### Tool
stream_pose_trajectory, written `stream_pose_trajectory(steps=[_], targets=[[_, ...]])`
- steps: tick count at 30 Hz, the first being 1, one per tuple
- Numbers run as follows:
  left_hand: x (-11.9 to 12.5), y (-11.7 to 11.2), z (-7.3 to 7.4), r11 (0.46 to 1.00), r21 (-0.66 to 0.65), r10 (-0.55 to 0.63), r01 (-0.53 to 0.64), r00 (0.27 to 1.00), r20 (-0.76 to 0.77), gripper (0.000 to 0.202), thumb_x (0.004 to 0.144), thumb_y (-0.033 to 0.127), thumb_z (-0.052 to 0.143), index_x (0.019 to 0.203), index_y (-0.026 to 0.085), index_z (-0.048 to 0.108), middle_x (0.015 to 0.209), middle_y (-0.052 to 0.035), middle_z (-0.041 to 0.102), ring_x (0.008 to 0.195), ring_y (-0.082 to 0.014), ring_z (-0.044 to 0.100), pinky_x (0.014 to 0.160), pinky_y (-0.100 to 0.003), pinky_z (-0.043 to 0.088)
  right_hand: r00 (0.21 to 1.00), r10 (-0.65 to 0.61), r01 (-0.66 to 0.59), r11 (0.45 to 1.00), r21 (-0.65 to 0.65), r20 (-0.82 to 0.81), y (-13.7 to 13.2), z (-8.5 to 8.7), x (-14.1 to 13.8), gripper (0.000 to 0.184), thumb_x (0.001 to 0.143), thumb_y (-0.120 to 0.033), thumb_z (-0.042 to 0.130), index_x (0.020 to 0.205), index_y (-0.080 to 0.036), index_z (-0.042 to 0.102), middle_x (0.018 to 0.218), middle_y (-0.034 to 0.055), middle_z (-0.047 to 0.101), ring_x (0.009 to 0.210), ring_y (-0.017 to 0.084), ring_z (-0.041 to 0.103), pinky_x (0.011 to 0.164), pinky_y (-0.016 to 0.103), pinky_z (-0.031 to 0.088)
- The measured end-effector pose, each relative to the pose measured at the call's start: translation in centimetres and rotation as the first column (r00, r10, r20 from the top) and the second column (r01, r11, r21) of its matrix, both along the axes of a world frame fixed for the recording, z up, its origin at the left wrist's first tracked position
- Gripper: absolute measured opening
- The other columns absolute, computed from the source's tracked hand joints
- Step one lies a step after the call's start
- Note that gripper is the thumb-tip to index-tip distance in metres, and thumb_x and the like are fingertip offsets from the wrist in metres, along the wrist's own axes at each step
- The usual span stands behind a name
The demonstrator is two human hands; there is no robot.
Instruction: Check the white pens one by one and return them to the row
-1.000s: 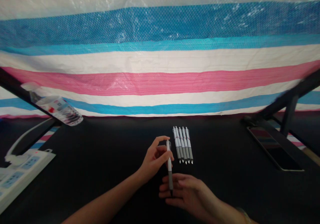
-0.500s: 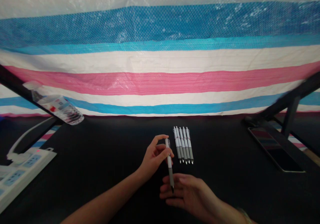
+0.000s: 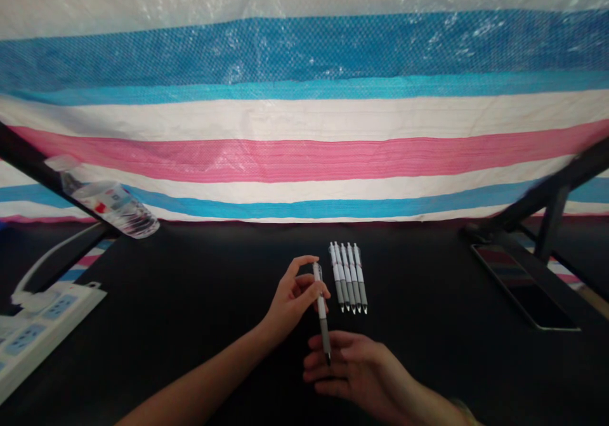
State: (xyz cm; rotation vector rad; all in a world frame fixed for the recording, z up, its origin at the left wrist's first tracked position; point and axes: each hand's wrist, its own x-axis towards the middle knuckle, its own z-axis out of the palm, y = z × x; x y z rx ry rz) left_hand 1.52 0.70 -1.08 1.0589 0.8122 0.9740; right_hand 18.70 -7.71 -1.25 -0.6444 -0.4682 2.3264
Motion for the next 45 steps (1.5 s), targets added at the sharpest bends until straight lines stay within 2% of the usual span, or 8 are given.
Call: stream_pose_trajectory(steps=[6, 10, 13, 16, 19, 32, 39, 45], targets=[[-0.1, 0.4, 1.4, 0.998, 0.053, 0.028, -0.025, 0.998, -0.051, 0.046, 0.086, 0.035, 0.072, 0.121, 0.019, 0.046, 0.075, -0.0013, 0.073, 0.056, -0.0141, 0.067, 0.053, -0.022, 0.048, 0.97, -0.019, -0.003, 0.996, 0.089, 0.241, 0.1, -0.5, -0.1, 0.05, 0.069, -0.018, 0.065, 0.118, -0.01, 0.068, 0.102, 0.0138, 0.074, 0.097, 0.027, 0.073, 0.084, 0.037, 0.053], [-0.3, 1.8, 2.5, 0.99, 0.123, 0.081, -0.061, 0.984, -0.158, 0.054, 0.087, 0.035, 0.069, 0.132, 0.02, 0.044, 0.079, -0.0003, 0.071, 0.059, -0.0154, 0.069, 0.059, -0.026, 0.055, 0.75, -0.247, -0.065, 0.896, 0.439, 0.614, 0.5, -0.8, 0.8, 0.044, 0.084, -0.033, 0.056, 0.123, -0.014, 0.061, 0.092, 0.0103, 0.07, 0.069, 0.025, 0.072, 0.053, 0.033, 0.054], [-0.2, 3.6, 2.4, 0.974, 0.224, 0.11, -0.034, 0.934, -0.34, 0.053, 0.084, 0.033, 0.069, 0.132, 0.022, 0.05, 0.09, 0.0005, 0.066, 0.058, -0.0141, 0.068, 0.055, -0.026, 0.057, 0.414, -0.634, -0.365, 0.541, 0.758, 0.653, 1.4, -0.2, 2.0, 0.028, 0.095, -0.023, 0.046, 0.112, -0.016, 0.067, 0.088, 0.009, 0.071, 0.072, 0.022, 0.07, 0.066, 0.038, 0.057], [0.4, 5.5, 1.6, 0.942, 0.334, 0.156, 0.039, 0.83, -0.536, 0.048, 0.082, 0.025, 0.066, 0.129, 0.02, 0.056, 0.088, 0.0015, 0.06, 0.059, -0.013, 0.065, 0.051, -0.024, 0.055, 0.299, -0.861, -0.671, 0.117, 0.732, 0.412, 2.6, 0.1, 2.9, 0.036, 0.095, -0.008, 0.04, 0.122, -0.014, 0.064, 0.112, 0.0149, 0.072, 0.107, 0.029, 0.067, 0.089, 0.045, 0.056], [1.3, 6.7, 0.6, 0.914, 0.401, 0.228, 0.063, 0.738, -0.635, 0.046, 0.078, 0.017, 0.067, 0.124, 0.016, 0.063, 0.088, 0.0001, 0.059, 0.056, -0.0107, 0.06, 0.053, -0.024, 0.054, 0.264, -0.92, -0.837, -0.07, 0.542, 0.289, 3.6, -0.4, 3.2, 0.036, 0.095, -0.006, 0.045, 0.126, -0.012, 0.063, 0.125, 0.0147, 0.07, 0.124, 0.034, 0.059, 0.099, 0.052, 0.052], [-1.0, 1.4, 0.2, 0.93, 0.294, 0.063, 0.221, 0.691, -0.72, 0.047, 0.086, 0.015, 0.059, 0.133, 0.02, 0.056, 0.109, -0.0057, 0.064, 0.058, -0.0114, 0.068, 0.056, -0.026, 0.057, 0.284, -0.947, -0.894, -0.205, 0.398, 0.15, 3.9, -1.0, 2.5, 0.011, 0.094, -0.008, 0.061, 0.098, -0.016, 0.069, 0.101, 0.0074, 0.071, 0.102, 0.025, 0.062, 0.105, 0.047, 0.048], [-1.3, 0.1, -0.1, 0.44, 0.616, 0.364, 0.653, 0.497, -0.788, 0.03, 0.092, 0.01, 0.056, 0.119, 0.02, 0.067, 0.128, -0.0132, 0.064, 0.104, -0.0266, 0.065, 0.086, -0.042, 0.059, 0.28, -0.941, -0.908, -0.195, 0.371, 0.19, 3.6, -0.6, 2.6, 0.009, 0.093, -0.008, 0.062, 0.092, -0.016, 0.067, 0.104, 0.008, 0.068, 0.103, 0.024, 0.061, 0.107, 0.049, 0.046], [-1.9, 0.5, -0.7, 0.344, 0.645, 0.349, 0.682, 0.545, -0.762, 0.022, 0.098, 0.014, 0.052, 0.112, 0.016, 0.068, 0.128, -0.014, 0.067, 0.115, -0.029, 0.063, 0.094, -0.043, 0.058, 0.309, -0.926, -0.886, -0.199, 0.418, 0.216, 3.5, 0.4, 2.6, 0.014, 0.096, -0.007, 0.057, 0.095, -0.016, 0.067, 0.105, 0.0088, 0.068, 0.104, 0.024, 0.061, 0.104, 0.047, 0.048]])
